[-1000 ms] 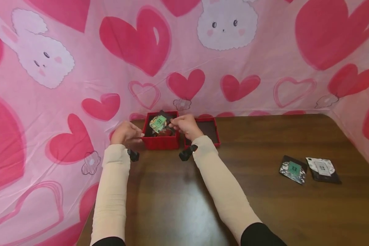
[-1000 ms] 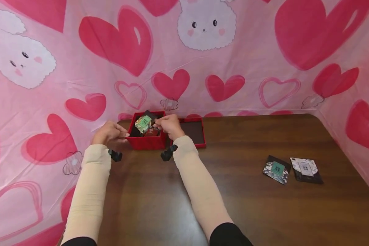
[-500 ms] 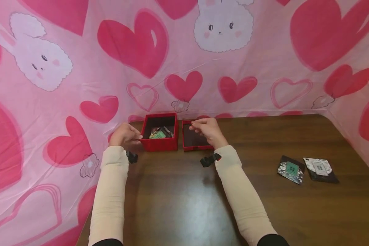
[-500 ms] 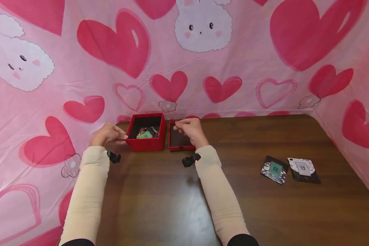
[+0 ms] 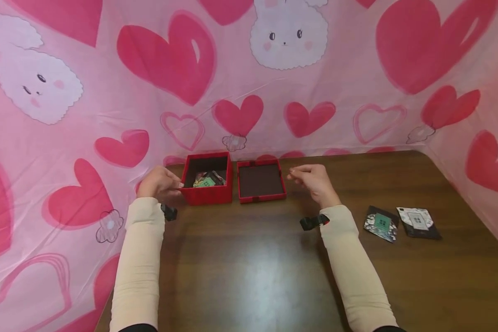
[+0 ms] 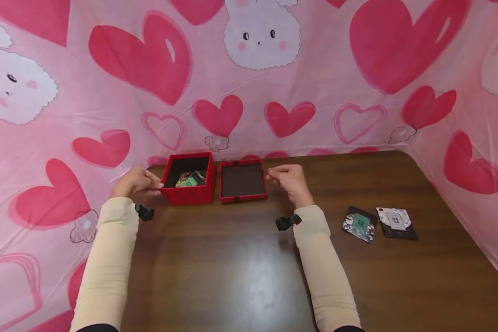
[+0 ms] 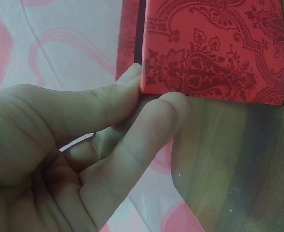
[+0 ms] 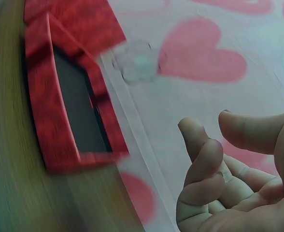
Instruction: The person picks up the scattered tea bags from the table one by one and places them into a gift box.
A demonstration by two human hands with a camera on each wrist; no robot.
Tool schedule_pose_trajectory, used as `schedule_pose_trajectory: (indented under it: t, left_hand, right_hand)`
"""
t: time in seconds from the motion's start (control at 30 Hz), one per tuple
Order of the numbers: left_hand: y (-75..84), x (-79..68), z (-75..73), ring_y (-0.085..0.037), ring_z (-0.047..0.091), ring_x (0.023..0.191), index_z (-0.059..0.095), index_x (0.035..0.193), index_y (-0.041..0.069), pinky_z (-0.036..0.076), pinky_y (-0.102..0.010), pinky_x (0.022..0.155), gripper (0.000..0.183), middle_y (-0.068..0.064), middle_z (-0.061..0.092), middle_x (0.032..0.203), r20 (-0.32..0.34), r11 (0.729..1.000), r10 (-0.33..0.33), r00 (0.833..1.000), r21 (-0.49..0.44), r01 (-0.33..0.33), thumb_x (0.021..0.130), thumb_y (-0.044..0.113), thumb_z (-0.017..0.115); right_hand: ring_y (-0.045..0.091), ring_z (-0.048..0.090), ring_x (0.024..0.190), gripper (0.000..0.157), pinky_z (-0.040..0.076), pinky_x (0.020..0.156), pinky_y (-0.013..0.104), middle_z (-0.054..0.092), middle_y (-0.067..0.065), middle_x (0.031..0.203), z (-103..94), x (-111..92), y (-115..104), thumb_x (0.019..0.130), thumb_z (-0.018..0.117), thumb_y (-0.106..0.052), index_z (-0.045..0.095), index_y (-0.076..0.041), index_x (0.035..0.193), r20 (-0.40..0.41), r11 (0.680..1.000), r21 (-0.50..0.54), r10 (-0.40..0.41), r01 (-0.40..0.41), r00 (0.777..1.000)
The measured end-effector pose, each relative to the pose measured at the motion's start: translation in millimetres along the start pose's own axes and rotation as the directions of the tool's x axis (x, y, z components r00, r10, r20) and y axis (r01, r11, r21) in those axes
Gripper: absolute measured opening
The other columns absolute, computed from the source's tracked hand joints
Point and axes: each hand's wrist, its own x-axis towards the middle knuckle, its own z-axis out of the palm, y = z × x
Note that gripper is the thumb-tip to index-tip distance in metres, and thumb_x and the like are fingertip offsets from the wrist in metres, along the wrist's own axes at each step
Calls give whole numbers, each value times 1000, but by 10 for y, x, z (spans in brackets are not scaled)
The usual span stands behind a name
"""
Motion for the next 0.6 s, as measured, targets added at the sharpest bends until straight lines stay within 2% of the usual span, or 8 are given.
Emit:
schedule_pose_trajectory:
  t: [0.1, 0.23, 0.4, 0.53, 0.6]
  left_hand:
    - [-4, 7, 10, -24, 70, 70, 72, 112, -10, 60, -40, 72, 32, -20, 74, 94, 11, 1000, -12, 1000, -23, 12, 90, 12, 76]
    - [-23, 13, -1, -25, 68, 75, 74, 110, -7, 59, -40, 74, 31, -18, 75, 94, 7, 997, 33, 999, 67, -33, 89, 15, 78]
    - [-26, 17, -53, -31, 64, 79, 77, 106, -4, 57, -40, 70, 27, -16, 75, 93, -3, 982, 99, 995, 162, -97, 87, 16, 79]
    - [-28, 38, -62, -24, 63, 76, 78, 102, -2, 54, -32, 67, 25, -15, 75, 93, -11, 966, 148, 989, 214, -142, 85, 16, 81]
    - [-35, 57, -38, -20, 63, 73, 78, 102, -4, 55, -31, 68, 25, -15, 75, 93, -4, 975, 139, 990, 174, -136, 85, 13, 81]
  right_hand:
    - [10, 60, 68, 34, 48, 60, 22, 74, 0, 79, -233, -92, 21, 96, 70, -15, 67, 11, 117, -45, 999, -50, -14, 12, 999]
    - [4, 61, 69, 39, 46, 59, 19, 71, -8, 74, -538, -217, 64, 97, 69, -18, 64, 14, 120, -105, 994, -110, -30, 18, 994]
    - [2, 65, 75, 44, 51, 69, 16, 70, -12, 78, -795, -333, 91, 98, 68, -18, 60, 18, 123, -132, 992, -127, -32, 16, 991]
    - [4, 63, 76, 46, 51, 67, 17, 71, -11, 80, -992, -419, 124, 99, 67, -22, 60, 17, 124, -152, 984, -180, -32, 5, 988]
    - [5, 60, 72, 47, 49, 63, 18, 70, -12, 78, -1117, -483, 159, 99, 67, -24, 61, 16, 122, -179, 978, -210, -31, -7, 983]
